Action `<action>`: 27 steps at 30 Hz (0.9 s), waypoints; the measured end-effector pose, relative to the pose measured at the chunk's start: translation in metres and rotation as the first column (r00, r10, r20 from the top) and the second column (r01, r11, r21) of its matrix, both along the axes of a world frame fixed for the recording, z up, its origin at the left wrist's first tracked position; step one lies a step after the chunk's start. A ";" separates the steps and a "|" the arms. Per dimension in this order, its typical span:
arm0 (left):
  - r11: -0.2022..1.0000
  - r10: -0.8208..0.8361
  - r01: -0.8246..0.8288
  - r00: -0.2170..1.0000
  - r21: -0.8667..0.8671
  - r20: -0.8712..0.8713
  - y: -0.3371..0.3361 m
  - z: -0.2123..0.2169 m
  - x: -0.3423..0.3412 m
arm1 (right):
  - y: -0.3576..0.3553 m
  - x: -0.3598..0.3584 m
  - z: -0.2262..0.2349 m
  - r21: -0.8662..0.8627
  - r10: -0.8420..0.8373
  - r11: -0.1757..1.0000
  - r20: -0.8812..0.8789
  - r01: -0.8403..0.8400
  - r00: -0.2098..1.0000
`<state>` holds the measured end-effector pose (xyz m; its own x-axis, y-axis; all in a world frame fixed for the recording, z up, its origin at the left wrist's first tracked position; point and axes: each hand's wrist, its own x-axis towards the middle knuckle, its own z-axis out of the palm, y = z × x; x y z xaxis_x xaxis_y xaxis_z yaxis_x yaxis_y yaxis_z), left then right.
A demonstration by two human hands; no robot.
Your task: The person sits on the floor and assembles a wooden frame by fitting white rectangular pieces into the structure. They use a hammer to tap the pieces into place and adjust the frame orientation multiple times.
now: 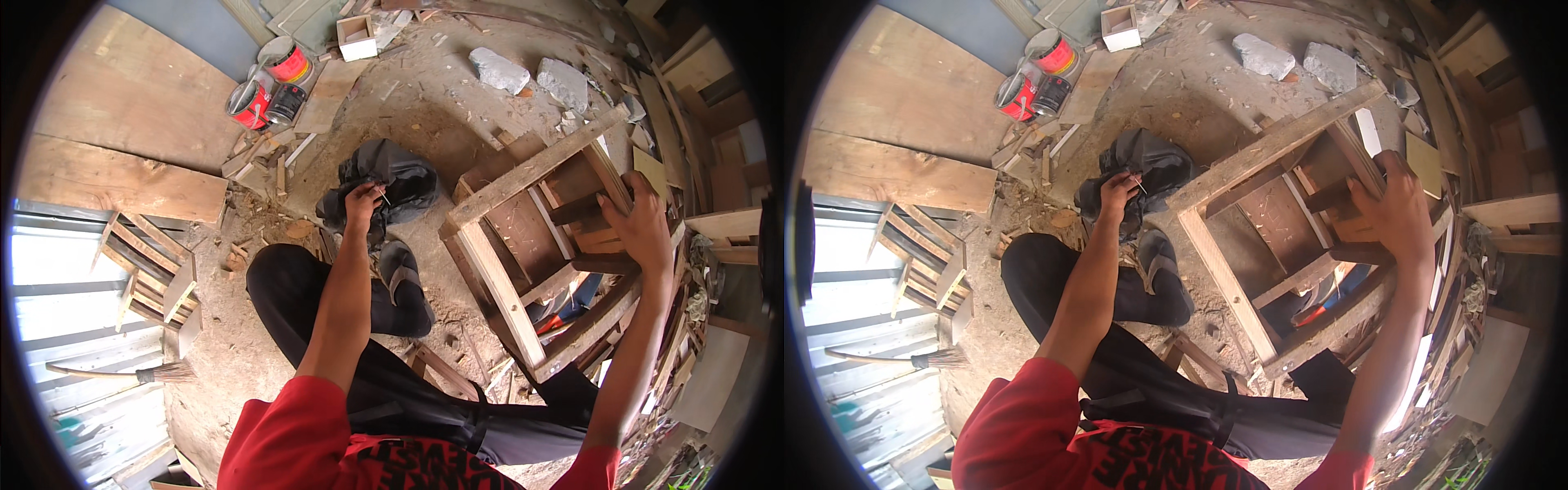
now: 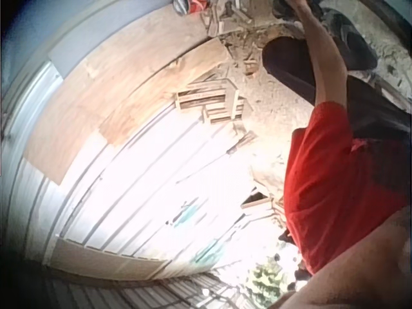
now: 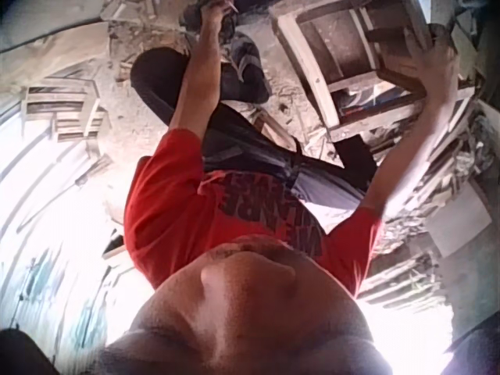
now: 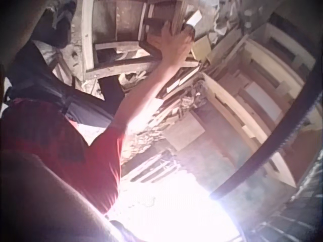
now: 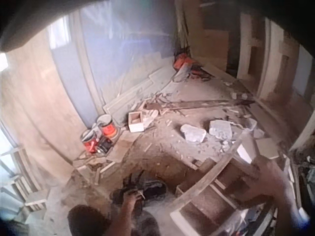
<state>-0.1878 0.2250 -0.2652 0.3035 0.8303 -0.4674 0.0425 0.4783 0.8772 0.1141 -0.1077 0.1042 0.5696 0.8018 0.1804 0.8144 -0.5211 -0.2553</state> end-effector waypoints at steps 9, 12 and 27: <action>0.973 -0.170 0.192 0.972 0.130 -0.161 0.009 -0.044 0.008 | 0.004 -0.006 0.006 -0.047 -0.065 0.997 -0.010 0.064 0.998; 0.699 -0.226 0.614 0.676 0.366 -0.701 -0.007 -0.061 0.015 | 0.004 -0.004 0.003 -0.075 -0.065 0.995 -0.001 0.064 0.998; 0.745 -0.017 0.609 0.426 0.272 -0.905 -0.009 -0.067 0.044 | 0.006 -0.003 0.004 -0.110 -0.063 0.992 0.014 0.064 0.998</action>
<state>-0.1442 0.2164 -0.3320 0.3222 0.9250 -0.2016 0.8963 -0.2295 0.3794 0.1107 -0.1012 0.1085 0.6184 0.7796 0.0991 0.7813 -0.5962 -0.1850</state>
